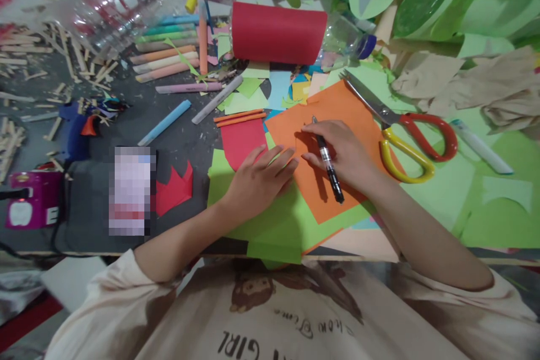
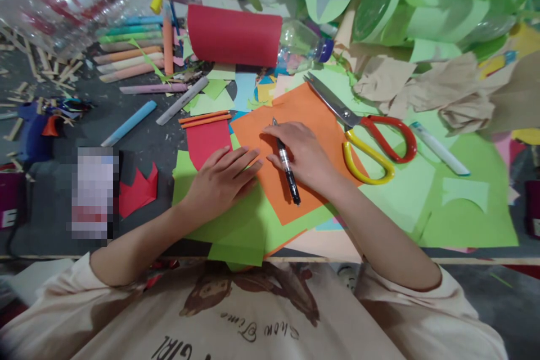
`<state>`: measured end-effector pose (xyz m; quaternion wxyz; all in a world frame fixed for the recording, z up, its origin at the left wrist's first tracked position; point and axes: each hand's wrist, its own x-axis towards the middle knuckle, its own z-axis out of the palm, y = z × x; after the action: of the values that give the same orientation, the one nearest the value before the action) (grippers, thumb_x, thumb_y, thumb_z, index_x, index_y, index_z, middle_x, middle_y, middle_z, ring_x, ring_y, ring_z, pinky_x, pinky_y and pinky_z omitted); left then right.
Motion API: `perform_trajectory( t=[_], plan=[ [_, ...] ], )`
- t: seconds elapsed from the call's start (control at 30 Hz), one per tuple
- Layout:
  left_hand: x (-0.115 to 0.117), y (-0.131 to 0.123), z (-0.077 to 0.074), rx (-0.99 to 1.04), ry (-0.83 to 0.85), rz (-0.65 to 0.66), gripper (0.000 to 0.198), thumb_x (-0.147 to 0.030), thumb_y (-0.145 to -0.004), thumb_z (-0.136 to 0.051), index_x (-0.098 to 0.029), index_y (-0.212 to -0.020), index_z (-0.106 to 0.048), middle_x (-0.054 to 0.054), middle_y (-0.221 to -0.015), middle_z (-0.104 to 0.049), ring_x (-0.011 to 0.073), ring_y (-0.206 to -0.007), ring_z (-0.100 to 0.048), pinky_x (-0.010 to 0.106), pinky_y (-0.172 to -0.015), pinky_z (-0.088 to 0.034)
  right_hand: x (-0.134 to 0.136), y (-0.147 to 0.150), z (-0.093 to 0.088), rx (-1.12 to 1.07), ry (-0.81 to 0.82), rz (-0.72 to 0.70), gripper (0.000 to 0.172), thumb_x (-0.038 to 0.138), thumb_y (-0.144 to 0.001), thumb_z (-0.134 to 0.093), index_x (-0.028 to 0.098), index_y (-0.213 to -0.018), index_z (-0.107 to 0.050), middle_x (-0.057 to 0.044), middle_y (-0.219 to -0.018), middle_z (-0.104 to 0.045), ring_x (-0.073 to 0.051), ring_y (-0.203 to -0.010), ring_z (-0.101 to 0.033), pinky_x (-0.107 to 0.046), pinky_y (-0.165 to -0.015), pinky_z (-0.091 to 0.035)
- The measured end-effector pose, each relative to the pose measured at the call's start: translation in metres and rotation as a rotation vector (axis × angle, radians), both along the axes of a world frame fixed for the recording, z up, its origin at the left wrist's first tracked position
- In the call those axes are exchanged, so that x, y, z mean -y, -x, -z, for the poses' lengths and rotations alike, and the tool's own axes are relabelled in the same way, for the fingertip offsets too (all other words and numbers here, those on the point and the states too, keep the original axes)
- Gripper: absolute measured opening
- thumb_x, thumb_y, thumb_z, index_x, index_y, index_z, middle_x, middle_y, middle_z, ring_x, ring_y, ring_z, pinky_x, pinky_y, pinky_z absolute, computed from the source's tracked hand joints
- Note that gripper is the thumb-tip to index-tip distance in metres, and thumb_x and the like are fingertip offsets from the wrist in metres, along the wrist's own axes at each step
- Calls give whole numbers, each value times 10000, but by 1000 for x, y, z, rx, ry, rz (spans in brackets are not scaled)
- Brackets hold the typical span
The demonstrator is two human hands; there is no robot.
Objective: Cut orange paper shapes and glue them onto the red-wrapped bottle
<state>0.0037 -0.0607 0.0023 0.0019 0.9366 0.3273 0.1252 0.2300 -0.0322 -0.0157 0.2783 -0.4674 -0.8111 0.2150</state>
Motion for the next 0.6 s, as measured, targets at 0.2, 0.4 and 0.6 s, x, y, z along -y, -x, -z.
perform_trajectory(
  t=[0.2, 0.4, 0.6],
  plan=[
    [-1, 0, -1, 20, -12, 2, 290, -214, -999, -462, -127, -1232, -612, 85, -1284, -702, 231, -1171, -648, 423, -969, -528, 0, 1, -2, -11, -3, -7, 289, 347, -887, -636, 276, -1165, -603, -76, -1033, -726, -296, -943, -661, -464, -855, -502],
    [-3, 1, -3, 18, 20, 4, 280, -213, -1001, -458, -140, -1216, -623, 75, -1290, -700, 229, -1171, -650, 429, -979, -518, 0, 1, -1, -1, 9, -1, 308, 328, -875, -648, 282, -1175, -595, -72, -1014, -714, -296, -935, -655, -476, -872, -487],
    [-6, 2, -5, 7, 93, 19, 279, -212, -1009, -439, -154, -1206, -628, 75, -1303, -693, 228, -1181, -647, 431, -969, -513, 1, 1, -4, 28, 10, -35, 301, 340, -900, -614, 283, -1193, -577, -55, -940, -692, -282, -912, -648, -466, -869, -478]
  ],
)
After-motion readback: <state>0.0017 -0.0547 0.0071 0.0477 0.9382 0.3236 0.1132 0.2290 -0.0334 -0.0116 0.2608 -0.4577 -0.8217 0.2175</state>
